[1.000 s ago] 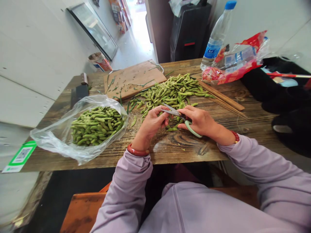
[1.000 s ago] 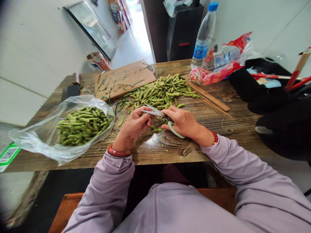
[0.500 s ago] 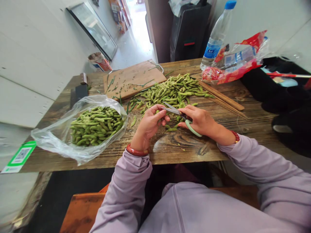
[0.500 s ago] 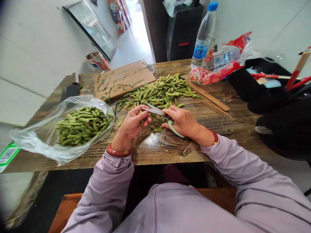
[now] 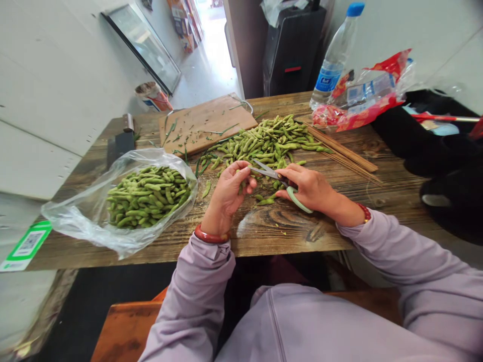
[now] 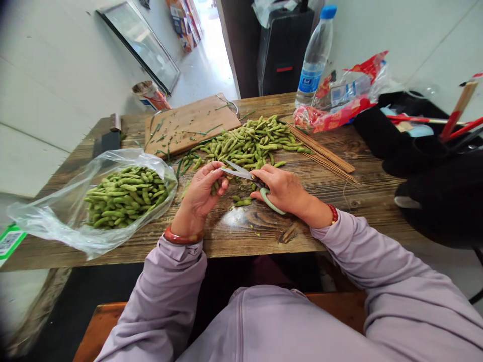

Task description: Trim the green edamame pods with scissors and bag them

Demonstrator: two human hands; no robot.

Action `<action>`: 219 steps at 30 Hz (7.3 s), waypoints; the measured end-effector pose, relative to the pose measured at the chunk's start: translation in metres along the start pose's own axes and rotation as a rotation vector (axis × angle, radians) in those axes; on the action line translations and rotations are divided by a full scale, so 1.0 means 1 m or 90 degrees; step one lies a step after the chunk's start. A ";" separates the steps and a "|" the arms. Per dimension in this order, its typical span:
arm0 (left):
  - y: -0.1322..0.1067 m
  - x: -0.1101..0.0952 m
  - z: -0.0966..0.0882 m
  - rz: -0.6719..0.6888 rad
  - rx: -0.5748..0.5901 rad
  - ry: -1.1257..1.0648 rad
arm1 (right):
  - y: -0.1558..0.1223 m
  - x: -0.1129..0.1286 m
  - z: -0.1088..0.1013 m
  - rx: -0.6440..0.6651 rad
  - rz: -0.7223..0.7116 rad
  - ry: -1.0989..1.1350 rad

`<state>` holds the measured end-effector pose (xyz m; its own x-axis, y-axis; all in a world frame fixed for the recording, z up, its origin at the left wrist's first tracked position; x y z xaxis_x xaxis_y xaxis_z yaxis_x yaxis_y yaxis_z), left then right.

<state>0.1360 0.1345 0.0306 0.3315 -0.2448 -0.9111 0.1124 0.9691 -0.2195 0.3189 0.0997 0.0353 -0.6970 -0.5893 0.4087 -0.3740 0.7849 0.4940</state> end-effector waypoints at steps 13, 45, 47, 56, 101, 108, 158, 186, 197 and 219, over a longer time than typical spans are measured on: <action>0.000 0.005 -0.001 0.010 -0.001 0.102 | -0.001 -0.002 0.002 0.006 0.000 -0.006; -0.009 0.002 0.012 0.078 0.084 0.220 | -0.002 0.009 0.001 0.037 -0.051 -0.048; -0.009 0.002 0.013 0.070 0.086 0.214 | -0.002 0.009 0.001 0.038 -0.053 -0.051; -0.013 0.004 0.017 0.080 0.109 0.213 | -0.001 0.011 0.002 0.015 -0.062 -0.027; -0.005 0.008 0.012 0.083 0.092 0.211 | 0.000 -0.001 -0.005 -0.024 -0.020 0.007; -0.005 0.012 0.013 0.091 0.107 0.177 | 0.000 0.003 0.001 0.004 -0.040 0.002; 0.036 -0.016 0.002 0.296 -0.086 0.792 | 0.002 -0.007 -0.017 -0.032 0.030 0.000; 0.013 -0.003 0.013 0.074 0.110 0.178 | 0.000 -0.016 -0.008 -0.036 0.029 0.063; 0.009 -0.002 0.016 0.046 0.087 0.134 | 0.000 -0.017 -0.007 -0.051 0.015 0.087; 0.012 -0.003 0.012 0.062 0.070 0.210 | -0.001 -0.013 -0.007 -0.042 0.003 0.081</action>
<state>0.1478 0.1463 0.0345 0.0271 -0.1117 -0.9934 0.2017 0.9739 -0.1040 0.3328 0.1055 0.0347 -0.6144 -0.6079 0.5030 -0.3260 0.7761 0.5397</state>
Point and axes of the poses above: each hand's wrist, its own y-axis towards the middle knuckle, its own z-axis out of the palm, x = y × z, the point moved 6 cm from there along y, towards the middle knuckle, and after that the axes turned 7 degrees about -x, right-handed, at the moved point
